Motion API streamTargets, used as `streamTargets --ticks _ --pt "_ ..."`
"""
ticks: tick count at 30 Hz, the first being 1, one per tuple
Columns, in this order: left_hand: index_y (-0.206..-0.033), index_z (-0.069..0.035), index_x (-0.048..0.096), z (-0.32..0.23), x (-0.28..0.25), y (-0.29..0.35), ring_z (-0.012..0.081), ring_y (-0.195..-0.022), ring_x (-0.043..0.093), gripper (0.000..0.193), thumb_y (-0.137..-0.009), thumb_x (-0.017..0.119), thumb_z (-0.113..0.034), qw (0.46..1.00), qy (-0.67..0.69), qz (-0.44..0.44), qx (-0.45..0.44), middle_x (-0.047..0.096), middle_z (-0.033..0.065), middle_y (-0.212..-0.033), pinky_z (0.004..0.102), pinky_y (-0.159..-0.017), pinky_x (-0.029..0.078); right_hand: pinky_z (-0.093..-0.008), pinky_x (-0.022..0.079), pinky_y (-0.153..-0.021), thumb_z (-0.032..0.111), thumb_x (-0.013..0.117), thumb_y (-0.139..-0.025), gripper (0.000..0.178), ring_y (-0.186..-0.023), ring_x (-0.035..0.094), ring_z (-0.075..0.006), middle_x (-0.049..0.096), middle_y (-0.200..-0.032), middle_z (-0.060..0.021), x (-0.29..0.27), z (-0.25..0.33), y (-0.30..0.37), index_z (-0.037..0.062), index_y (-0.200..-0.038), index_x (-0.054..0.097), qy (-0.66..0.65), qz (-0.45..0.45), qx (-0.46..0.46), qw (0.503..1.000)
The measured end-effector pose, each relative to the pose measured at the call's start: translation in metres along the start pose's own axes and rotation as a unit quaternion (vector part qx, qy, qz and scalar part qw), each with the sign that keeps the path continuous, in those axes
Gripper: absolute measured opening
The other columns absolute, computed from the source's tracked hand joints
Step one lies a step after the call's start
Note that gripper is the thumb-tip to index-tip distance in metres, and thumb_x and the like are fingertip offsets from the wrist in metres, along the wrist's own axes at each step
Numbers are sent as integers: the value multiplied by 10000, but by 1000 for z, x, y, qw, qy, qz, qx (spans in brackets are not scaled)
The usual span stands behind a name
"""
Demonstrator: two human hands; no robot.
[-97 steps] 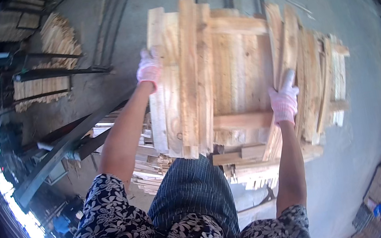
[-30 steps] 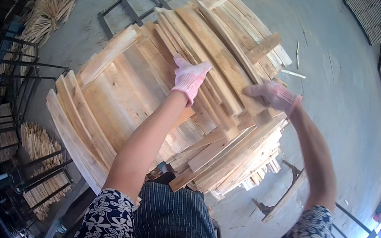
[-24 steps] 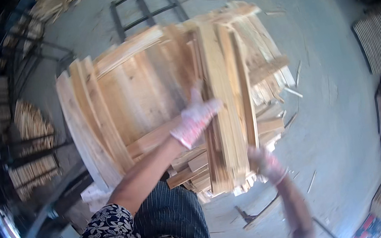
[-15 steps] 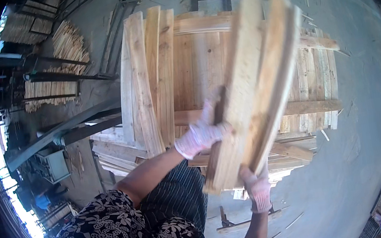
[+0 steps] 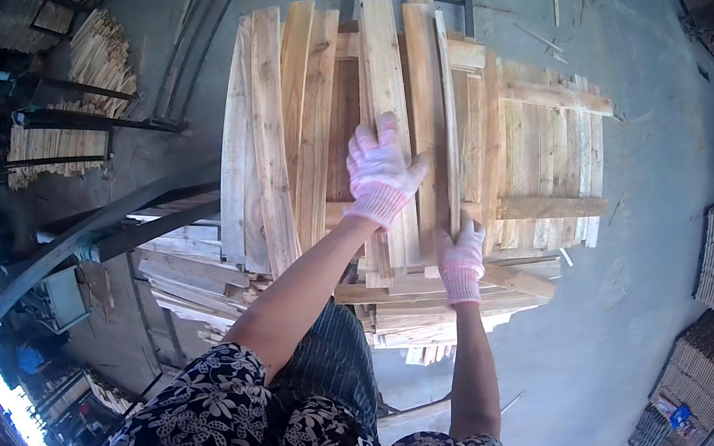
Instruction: The person stacks wooden planks on a metal rack in a workshop. They pick up planks from a pile, align them, and place them onto the rack, occasionally adjusting the stack to ensure stability.
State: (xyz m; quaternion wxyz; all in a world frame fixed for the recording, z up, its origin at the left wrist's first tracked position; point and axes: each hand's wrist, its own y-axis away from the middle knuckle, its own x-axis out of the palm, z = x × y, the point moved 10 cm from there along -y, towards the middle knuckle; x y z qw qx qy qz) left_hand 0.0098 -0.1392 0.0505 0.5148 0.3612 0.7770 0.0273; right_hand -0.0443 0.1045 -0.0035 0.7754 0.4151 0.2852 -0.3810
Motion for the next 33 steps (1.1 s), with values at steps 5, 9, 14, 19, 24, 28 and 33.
streamTargets --ticks 5,9,14,19,24,28,33 --pt "-1621 -165 126 27 14 -22 513 -1485 221 1003 -845 717 -399 1000 28 12 2 161 330 -1605 538 -1204 275 -473 478 -978 76 641 -932 633 -1126 592 -403 577 -1266 -233 -32 49 41 43 -1522 415 -47 -90 -138 985" --pt "-1610 -147 202 59 -29 7 509 -1459 281 945 -827 709 -297 986 154 -55 28 211 309 -1598 475 -1181 362 -460 501 -929 69 667 -928 670 -1073 585 -389 553 -1261 -240 -31 84 64 24 -1532 382 -83 -107 -177 975" --pt "-1494 -78 364 91 -38 -8 514 -1459 254 779 -803 704 -193 964 -99 -209 132 279 293 -1552 631 -1174 257 -500 491 -936 222 686 -933 772 -1111 570 -417 521 -1257 -266 13 172 47 107 -1568 263 96 -26 -81 992" --pt "-1393 -55 461 99 -24 -5 467 -1390 356 622 -804 648 -123 927 -140 -304 170 372 247 -1473 600 -1161 274 -531 491 -887 354 705 -890 838 -1114 569 -404 509 -1271 -262 48 192 25 167 -1557 233 337 -15 -36 941" --pt "-1365 -53 492 84 -28 -6 357 -1361 432 528 -845 573 -94 929 -155 -289 169 462 162 -1418 558 -1114 358 -494 505 -791 235 677 -855 794 -1014 593 -344 531 -1205 -215 57 213 -18 155 -1537 279 400 -153 -79 900" --pt "-1343 -85 521 79 -43 -5 370 -1330 474 503 -851 614 -123 951 -123 -235 159 502 161 -1393 504 -1072 427 -491 540 -792 169 651 -885 749 -1030 599 -386 534 -1189 -218 44 208 -28 150 -1534 278 317 -89 -91 940" --pt "-1383 -118 501 28 -42 14 422 -1316 484 553 -874 684 -235 946 28 -199 256 458 189 -1462 511 -1034 472 -449 535 -888 173 708 -887 637 -1067 647 -361 633 -1194 -247 -12 140 -62 25 -1446 440 -61 33 -119 990"
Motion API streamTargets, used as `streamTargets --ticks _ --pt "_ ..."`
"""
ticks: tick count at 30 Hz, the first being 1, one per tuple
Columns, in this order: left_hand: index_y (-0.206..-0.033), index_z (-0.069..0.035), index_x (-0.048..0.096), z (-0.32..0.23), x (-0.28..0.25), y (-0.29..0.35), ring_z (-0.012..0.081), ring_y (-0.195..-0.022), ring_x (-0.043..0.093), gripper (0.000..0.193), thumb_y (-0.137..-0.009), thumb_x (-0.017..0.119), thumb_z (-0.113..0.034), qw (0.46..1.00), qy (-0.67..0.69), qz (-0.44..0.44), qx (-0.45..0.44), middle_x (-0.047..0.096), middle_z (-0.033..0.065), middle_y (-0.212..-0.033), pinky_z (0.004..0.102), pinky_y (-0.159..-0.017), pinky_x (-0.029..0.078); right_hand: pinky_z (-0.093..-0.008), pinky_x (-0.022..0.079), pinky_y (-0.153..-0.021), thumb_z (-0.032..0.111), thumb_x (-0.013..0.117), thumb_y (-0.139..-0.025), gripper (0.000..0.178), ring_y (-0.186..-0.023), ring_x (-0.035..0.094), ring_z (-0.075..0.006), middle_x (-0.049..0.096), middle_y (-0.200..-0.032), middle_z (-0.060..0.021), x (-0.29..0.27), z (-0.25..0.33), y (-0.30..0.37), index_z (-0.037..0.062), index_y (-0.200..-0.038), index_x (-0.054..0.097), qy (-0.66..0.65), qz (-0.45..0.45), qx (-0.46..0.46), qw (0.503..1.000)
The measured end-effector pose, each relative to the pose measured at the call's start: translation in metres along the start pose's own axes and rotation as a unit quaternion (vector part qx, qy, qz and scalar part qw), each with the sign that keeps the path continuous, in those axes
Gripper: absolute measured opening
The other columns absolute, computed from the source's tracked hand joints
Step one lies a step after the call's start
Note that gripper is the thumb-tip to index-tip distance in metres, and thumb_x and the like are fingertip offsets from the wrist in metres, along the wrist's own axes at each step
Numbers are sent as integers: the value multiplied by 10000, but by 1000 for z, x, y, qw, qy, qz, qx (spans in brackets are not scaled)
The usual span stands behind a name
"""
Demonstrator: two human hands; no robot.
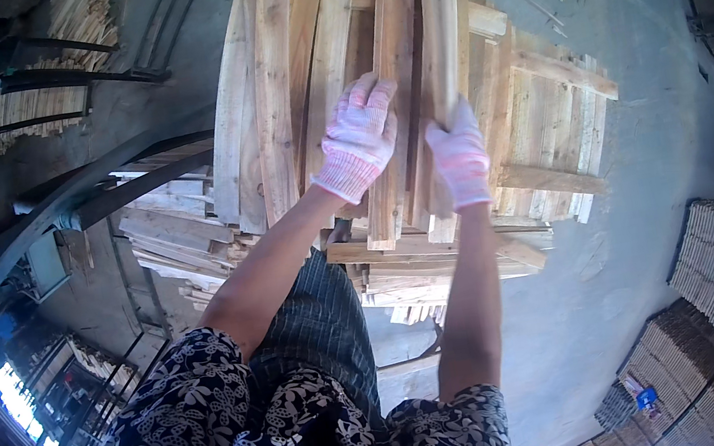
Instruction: The person stacks wooden planks on a metal rack in a workshop. They pick up planks from a pile, align them, and place them onto the rack, occasionally adjusting the stack to ensure stability.
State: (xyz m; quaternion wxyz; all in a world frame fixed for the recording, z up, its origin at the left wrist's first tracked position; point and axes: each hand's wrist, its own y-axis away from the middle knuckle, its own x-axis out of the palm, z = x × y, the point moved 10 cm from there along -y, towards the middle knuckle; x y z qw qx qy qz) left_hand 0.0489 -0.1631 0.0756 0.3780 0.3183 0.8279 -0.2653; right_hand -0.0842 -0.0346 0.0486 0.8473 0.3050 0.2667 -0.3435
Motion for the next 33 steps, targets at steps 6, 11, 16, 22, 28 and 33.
streamTargets --ticks 6,11,16,22,28,33 --pt "-1547 -181 267 35 63 -8 447 -1245 535 790 -888 661 -367 939 31 165 -299 373 269 -1450 532 -973 503 -389 520 -902 180 728 -903 700 -1051 658 -269 675 -1171 -197 -51 -29 63 -57 -1480 409 -150 -31 53 987" --pt "-1606 -218 166 65 59 -7 492 -1077 628 890 -870 658 -308 923 76 186 -329 402 304 -1366 487 -963 528 -487 522 -920 142 680 -901 734 -1103 601 -446 533 -1263 -304 -58 -37 55 90 -1540 323 126 -109 53 985" --pt "-1571 -115 224 25 51 -24 496 -1255 505 855 -878 686 -311 975 -171 79 -122 352 318 -1440 516 -1004 494 -514 469 -997 194 707 -884 843 -1167 544 -486 472 -1307 -299 -23 -96 25 229 -1582 236 192 -96 58 975" --pt "-1552 -103 253 -21 76 -29 489 -1295 469 891 -848 737 -353 976 72 105 -176 390 322 -1429 530 -1068 452 -490 457 -1026 212 742 -855 884 -1202 531 -469 460 -1347 -297 -19 -97 18 215 -1588 246 132 -33 77 988" --pt "-1569 -99 186 -4 90 -29 509 -1241 511 908 -860 709 -319 918 118 200 -322 432 349 -1354 536 -1010 483 -469 463 -1021 202 781 -829 883 -1196 538 -440 498 -1322 -270 -45 -77 31 229 -1576 311 117 -28 127 985" --pt "-1524 -115 272 -8 91 -14 410 -1060 558 804 -866 709 -268 956 -101 129 -244 481 245 -1206 506 -883 516 -528 495 -951 300 802 -785 906 -1106 574 -481 512 -1271 -272 -1 -71 67 194 -1545 320 91 -43 17 995"
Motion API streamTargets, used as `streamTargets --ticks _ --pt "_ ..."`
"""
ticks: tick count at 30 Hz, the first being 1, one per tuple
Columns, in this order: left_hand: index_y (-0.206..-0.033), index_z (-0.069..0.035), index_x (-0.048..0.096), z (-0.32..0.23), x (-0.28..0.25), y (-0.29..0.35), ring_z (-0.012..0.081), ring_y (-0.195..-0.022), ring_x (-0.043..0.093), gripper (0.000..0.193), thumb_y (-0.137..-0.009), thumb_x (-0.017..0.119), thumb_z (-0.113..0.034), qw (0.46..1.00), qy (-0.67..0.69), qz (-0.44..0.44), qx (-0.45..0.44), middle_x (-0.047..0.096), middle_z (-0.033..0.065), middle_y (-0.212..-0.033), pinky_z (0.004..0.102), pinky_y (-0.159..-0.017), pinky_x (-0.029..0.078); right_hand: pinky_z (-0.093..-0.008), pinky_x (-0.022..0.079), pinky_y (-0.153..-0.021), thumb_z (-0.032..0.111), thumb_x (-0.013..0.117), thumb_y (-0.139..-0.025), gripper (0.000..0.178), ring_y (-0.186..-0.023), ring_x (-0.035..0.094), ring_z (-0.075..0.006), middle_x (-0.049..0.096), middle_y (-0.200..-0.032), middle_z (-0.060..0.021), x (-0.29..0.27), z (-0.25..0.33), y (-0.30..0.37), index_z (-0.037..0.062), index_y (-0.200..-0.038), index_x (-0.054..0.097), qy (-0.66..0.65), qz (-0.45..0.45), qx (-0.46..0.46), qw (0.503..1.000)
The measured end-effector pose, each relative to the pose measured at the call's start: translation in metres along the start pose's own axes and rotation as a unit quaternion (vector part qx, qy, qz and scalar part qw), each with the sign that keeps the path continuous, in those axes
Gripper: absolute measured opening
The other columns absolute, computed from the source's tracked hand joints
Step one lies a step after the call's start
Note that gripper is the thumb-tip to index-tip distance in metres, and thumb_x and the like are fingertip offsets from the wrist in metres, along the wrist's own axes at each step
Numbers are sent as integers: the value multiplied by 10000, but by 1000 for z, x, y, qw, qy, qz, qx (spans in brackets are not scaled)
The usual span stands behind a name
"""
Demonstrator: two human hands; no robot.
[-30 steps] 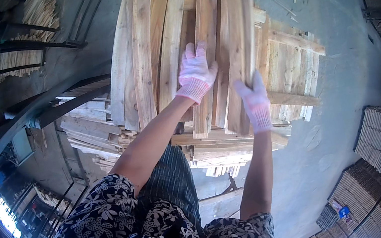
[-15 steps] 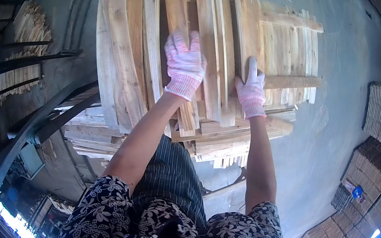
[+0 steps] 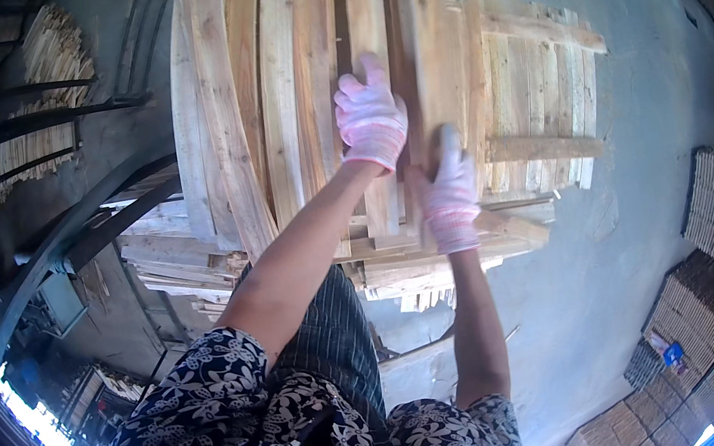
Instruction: The person stacks wooden planks on a metal rack in a workshop. They pick up planks from a pile, align them, and place them onto the rack, occasionally adjusting the stack to ensure stability.
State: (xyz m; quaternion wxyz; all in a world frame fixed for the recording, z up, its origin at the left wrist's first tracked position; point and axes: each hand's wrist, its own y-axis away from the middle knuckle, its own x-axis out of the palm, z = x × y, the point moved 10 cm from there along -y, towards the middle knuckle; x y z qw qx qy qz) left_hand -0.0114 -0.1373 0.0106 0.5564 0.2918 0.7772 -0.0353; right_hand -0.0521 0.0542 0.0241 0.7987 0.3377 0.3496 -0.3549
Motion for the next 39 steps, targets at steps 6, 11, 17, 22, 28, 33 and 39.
streamTargets --ticks 6,11,17,22,28,33,39 --pt "-1291 -91 521 -20 2 -7 418 -1309 456 456 -848 614 -145 963 -67 -196 171 474 197 -1322 580 -1061 406 -499 437 -1060 329 849 -745 892 -1259 482 -472 464 -1348 -264 19 7 -42 157 -1481 374 27 92 -37 995" --pt "-1313 -125 526 -7 -27 4 371 -1350 413 528 -807 657 -201 951 -77 -203 221 471 172 -1344 583 -1112 321 -488 446 -1066 289 811 -804 959 -1299 492 -450 431 -1407 -262 7 19 -79 178 -1578 255 -13 -13 3 1000" --pt "-1350 -83 526 15 -66 6 393 -1326 433 569 -829 693 -238 956 22 -157 247 497 187 -1308 549 -1100 360 -511 486 -1014 361 745 -870 960 -1229 557 -484 407 -1441 -295 25 32 -80 221 -1610 149 24 -10 -28 999" --pt "-1314 -80 558 143 -158 -22 380 -1279 501 526 -853 700 -291 940 -46 -302 152 526 203 -1337 514 -1075 417 -510 479 -1030 391 734 -882 911 -1236 545 -501 410 -1449 -308 53 98 -58 213 -1601 204 -1 36 0 999" --pt "-1449 -76 489 347 -147 -115 305 -1344 506 449 -1037 528 -247 995 93 3 29 492 147 -1486 381 -1122 426 -513 487 -991 390 726 -897 815 -1158 575 -501 444 -1409 -294 27 60 -67 185 -1573 321 -106 -28 -26 994" --pt "-1526 -94 429 363 -67 -101 240 -1362 512 594 -1050 497 -442 796 558 205 -114 465 90 -1545 388 -1150 409 -526 500 -944 456 573 -978 614 -1104 609 -472 560 -1271 -288 5 25 -97 184 -1507 418 -54 -70 -36 995" --pt "-1540 -112 405 372 -48 -95 311 -1339 534 808 -949 570 -637 740 574 284 -207 533 111 -1486 490 -1123 443 -526 501 -948 348 549 -976 416 -1135 599 -459 572 -1250 -284 32 34 -80 232 -1375 555 -163 -53 89 981"
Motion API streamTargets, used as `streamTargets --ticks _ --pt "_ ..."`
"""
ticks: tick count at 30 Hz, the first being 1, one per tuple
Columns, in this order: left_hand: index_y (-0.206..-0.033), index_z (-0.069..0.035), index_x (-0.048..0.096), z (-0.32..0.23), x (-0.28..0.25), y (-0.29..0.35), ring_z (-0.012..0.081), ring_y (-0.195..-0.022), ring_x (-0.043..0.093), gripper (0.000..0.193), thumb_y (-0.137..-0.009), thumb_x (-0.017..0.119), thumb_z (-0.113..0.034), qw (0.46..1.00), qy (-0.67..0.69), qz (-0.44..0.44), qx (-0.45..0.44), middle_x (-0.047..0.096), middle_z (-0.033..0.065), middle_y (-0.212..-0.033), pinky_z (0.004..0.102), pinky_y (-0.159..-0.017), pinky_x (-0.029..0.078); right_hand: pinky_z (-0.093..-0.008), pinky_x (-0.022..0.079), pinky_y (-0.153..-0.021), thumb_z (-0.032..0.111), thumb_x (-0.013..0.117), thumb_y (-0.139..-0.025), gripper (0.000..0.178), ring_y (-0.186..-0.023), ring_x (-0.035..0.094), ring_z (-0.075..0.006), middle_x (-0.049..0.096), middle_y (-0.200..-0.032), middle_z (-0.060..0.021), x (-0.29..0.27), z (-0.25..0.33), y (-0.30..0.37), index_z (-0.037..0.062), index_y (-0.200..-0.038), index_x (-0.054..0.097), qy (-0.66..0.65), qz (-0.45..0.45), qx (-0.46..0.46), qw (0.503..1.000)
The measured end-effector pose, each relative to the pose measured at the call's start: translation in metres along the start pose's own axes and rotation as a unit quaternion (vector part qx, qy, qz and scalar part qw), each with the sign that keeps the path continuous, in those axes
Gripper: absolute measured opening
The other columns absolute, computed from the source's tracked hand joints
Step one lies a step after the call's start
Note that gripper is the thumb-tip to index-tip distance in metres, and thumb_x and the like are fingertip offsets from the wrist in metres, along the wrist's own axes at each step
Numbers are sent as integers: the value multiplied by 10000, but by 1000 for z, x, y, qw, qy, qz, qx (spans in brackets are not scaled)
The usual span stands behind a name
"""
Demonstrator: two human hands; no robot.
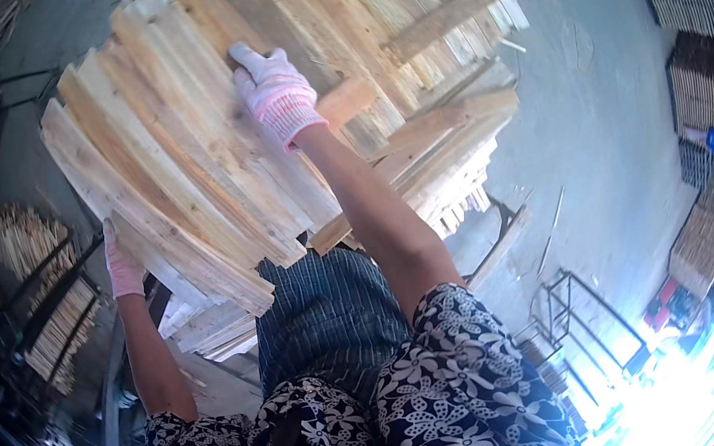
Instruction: The person stacks wooden planks on a metal rack in a workshop. They pick up planks from a pile, align them, and place them onto the rack, occasionally adjusting the stack to ensure stability.
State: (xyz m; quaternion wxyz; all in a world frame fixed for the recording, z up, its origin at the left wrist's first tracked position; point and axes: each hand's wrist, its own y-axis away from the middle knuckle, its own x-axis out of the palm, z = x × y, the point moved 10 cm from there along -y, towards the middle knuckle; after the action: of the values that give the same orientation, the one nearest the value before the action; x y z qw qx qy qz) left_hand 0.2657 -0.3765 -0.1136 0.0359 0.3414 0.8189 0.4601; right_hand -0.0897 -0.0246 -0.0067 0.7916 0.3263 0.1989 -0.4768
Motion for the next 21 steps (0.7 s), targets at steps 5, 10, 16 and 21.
streamTargets --ticks 5,10,16,21 --pt "-1566 -134 362 8 -17 9 345 -1381 472 956 -864 623 -728 999 6 -39 25 470 128 -1532 518 -1146 407 -499 480 -992 269 636 -919 534 -1170 568 -428 573 -1256 -276 -98 -48 73 132 -1423 524 64 -231 -46 970" --pt "-1570 -135 352 7 -15 10 337 -1391 450 1051 -802 638 -793 994 -47 -92 28 448 120 -1546 505 -1148 404 -432 408 -1114 448 767 -854 926 -1344 491 -386 472 -1472 -281 -112 -343 206 -12 -1541 349 -80 -243 355 899" --pt "-1574 -140 354 -14 -11 18 315 -1393 456 1024 -826 614 -790 976 -138 -131 104 444 94 -1558 473 -1160 396 -436 388 -1141 510 854 -738 1212 -1391 445 -410 392 -1526 -314 -31 -378 245 -66 -1568 182 -160 -277 520 792" --pt "-1578 -149 351 -10 7 33 301 -1397 447 1040 -814 608 -806 974 -142 -148 94 444 79 -1559 455 -1169 380 -475 373 -1157 489 868 -729 1229 -1401 431 -415 360 -1544 -302 -24 -339 229 70 -1617 129 -161 -268 555 771"
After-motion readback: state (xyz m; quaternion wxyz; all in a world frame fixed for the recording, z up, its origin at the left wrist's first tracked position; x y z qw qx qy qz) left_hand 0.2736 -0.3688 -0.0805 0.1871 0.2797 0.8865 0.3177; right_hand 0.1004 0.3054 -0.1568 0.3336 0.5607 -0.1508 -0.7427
